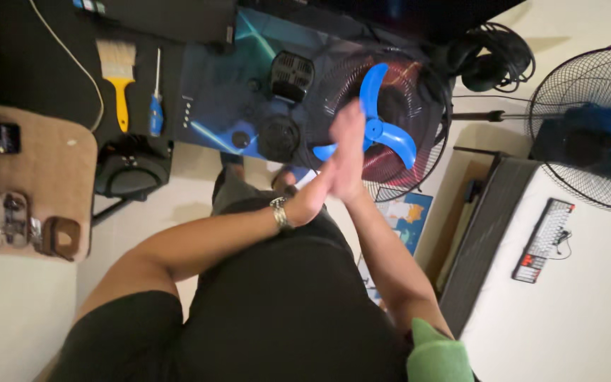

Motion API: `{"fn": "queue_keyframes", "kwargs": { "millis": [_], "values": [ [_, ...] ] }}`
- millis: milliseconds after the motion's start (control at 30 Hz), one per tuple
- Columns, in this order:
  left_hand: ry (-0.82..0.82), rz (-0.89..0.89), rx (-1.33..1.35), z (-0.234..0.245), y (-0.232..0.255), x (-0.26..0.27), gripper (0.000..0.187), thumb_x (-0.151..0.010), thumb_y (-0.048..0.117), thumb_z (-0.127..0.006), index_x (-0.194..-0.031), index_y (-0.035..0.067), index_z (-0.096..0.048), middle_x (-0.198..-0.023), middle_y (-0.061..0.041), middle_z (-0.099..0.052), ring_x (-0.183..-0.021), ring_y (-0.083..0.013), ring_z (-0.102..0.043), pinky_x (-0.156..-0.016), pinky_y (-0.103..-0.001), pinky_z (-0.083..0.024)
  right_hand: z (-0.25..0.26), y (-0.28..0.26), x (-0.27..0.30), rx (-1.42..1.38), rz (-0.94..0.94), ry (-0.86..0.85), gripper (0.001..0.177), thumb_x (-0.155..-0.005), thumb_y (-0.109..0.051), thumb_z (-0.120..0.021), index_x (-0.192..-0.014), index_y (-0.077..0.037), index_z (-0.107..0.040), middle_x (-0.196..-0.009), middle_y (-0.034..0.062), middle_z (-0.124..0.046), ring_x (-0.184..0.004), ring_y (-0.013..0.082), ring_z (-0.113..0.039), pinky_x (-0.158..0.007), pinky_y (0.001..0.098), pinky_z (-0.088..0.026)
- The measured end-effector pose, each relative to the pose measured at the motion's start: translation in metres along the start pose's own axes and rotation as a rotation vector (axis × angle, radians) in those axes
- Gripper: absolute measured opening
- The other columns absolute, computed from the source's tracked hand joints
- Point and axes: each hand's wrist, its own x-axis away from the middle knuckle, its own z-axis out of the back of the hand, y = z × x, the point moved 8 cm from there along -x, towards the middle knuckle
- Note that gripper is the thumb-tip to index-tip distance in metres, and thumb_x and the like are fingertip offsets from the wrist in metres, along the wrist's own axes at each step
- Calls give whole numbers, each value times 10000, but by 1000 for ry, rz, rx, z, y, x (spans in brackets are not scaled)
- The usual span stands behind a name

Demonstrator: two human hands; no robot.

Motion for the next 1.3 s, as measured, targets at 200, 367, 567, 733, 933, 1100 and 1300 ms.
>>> {"fn": "queue_keyframes", "kwargs": {
  "millis": [200,367,567,733,933,1100,1300],
  "values": [
    [67,-386,-985,-13,86,-45,679,-1103,517,-318,-1661,129,-315,-1781,-10,-201,-1642,-265,-117,-1358,-448,-60,-38,15,27,-849,48,385,850,-1020,-672,-434,-1684,-169,-264,-1765,137,-166,-1644,329,-153,-1329,522,-105],
    [-16,-49,380,-2,108,-70,1066,-960,849,-293,-1659,45,-328,-1778,-22,-187,-1661,-344,-210,-1359,-523,-144,2,38,35,-1604,-339,19,900,-1029,-754,-416,-1652,-105,-380,-1725,173,-318,-1579,341,-311,-1309,576,-230],
    [422,-349,1167,189,99,-12,892,-973,835,-302,-1606,209,-359,-1628,-141,-362,-1499,-400,-375,-1299,-655,-277,134,121,41,-1754,-385,834,858,-979,-729,-372,-1583,-120,-366,-1635,103,-402,-1543,388,-325,-1262,647,-273],
    [634,-369,900,333,26,70,997,-786,802,-526,-1545,160,-445,-1663,-154,-374,-1585,-407,-322,-1324,-659,-248,150,193,111,-1705,-453,1042,933,-906,-769,-402,-1562,-107,-361,-1654,100,-330,-1523,423,-295,-1207,723,-256],
    [584,-393,986,354,19,94,1015,-832,810,-472,-1650,221,-349,-1775,-101,-256,-1664,-392,-236,-1313,-648,-215,151,200,133,-1702,-435,1007,979,-889,-806,-416,-1579,-115,-344,-1667,104,-315,-1539,421,-278,-1212,719,-256],
    [549,-250,396,332,40,68,926,-927,807,-480,-1675,299,-283,-1789,7,-213,-1689,-305,-176,-1339,-628,-141,145,209,137,-1314,-633,795,940,-881,-809,-332,-1603,-208,-313,-1686,43,-306,-1577,312,-223,-1236,639,-140],
    [605,-149,26,310,55,24,784,-1030,684,-483,-1652,369,-124,-1736,-18,-311,-1664,-254,-203,-1315,-504,-94,132,232,149,-811,-659,676,892,-975,-756,-263,-1653,-180,-204,-1708,91,-291,-1586,312,-211,-1250,567,-19]
  ]
}}
